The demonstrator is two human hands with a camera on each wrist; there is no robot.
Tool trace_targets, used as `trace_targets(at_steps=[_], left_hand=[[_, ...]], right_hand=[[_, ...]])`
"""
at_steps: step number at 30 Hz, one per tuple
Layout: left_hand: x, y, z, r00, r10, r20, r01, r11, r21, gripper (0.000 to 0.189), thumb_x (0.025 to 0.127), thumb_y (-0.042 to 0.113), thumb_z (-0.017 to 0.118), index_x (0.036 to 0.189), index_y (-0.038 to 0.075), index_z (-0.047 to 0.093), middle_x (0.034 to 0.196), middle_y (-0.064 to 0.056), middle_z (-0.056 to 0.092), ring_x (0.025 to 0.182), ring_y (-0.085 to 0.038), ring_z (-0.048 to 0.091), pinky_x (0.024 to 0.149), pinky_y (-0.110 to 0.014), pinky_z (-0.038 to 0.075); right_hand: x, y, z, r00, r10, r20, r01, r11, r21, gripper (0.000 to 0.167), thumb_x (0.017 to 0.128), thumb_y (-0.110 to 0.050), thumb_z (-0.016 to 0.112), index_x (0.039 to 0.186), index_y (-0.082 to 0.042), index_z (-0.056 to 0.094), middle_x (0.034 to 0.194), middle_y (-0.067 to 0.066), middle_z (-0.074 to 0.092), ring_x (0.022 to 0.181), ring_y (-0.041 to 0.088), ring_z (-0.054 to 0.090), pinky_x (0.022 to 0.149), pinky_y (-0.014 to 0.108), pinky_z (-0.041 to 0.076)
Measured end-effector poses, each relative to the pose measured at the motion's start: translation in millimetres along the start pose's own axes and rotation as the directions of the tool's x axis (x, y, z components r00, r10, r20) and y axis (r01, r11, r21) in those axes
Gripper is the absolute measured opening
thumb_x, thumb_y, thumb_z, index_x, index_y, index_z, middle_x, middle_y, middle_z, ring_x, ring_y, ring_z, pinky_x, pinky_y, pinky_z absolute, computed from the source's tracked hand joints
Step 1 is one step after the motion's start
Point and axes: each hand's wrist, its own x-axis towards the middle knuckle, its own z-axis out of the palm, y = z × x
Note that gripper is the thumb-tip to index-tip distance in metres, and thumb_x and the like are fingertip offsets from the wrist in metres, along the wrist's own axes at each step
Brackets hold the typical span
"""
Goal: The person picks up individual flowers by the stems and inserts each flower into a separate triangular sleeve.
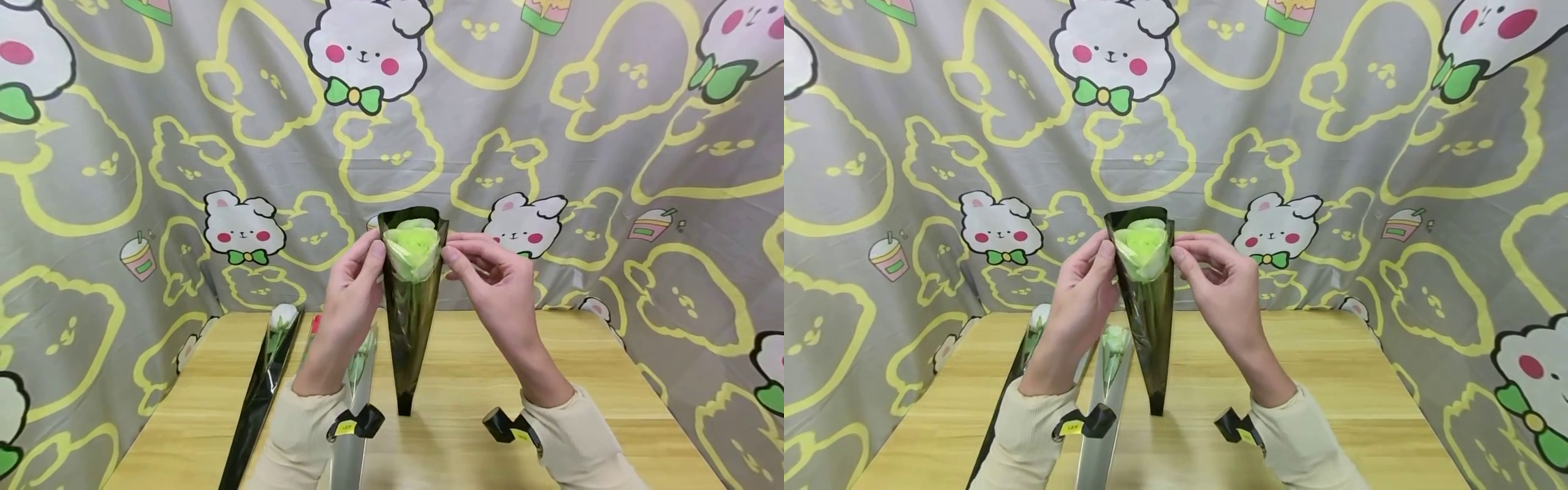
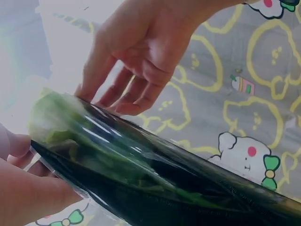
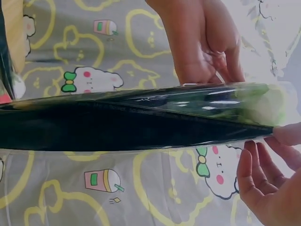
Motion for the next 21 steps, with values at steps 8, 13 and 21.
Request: trace_targets(at_steps=[8,13,21], left_hand=[[3.9,8.2,-1.3,0.996,-0.065,-0.057,0.067,0.997,0.024,0.044,0.111,0.006,0.041,0.152,-0.006,0.04,0.132,-0.011,0.055,0.117,-0.014,0.057,0.095,-0.029,0.05],[5.1,11.3,-2.4,0.995,-0.07,-0.069,0.075,0.995,0.067,0.045,0.111,0.006,0.04,0.154,-0.005,0.038,0.137,-0.013,0.053,0.117,-0.013,0.056,0.096,-0.028,0.049],[8.6,15.9,-4.8,0.996,-0.07,-0.059,0.077,0.989,0.128,0.037,0.112,0.013,0.042,0.143,-0.005,0.051,0.114,-0.006,0.062,0.102,-0.013,0.06,0.081,-0.029,0.052]], right_hand=[[4.7,-2.0,0.4,0.999,-0.028,-0.044,0.028,1.0,-0.009,0.009,0.092,0.004,0.073,0.099,0.009,0.076,0.105,0.016,0.071,0.079,0.02,0.072,0.07,0.029,0.059],[6.3,-5.3,-0.3,0.998,-0.057,0.002,0.057,0.998,-0.04,0.007,0.092,0.004,0.073,0.097,0.008,0.076,0.103,0.016,0.069,0.079,0.02,0.071,0.071,0.031,0.06],[10.7,-10.5,-4.8,0.999,-0.037,0.035,0.038,0.998,-0.045,0.007,0.092,0.003,0.073,0.092,0.01,0.076,0.103,0.018,0.067,0.077,0.023,0.072,0.07,0.035,0.061]])
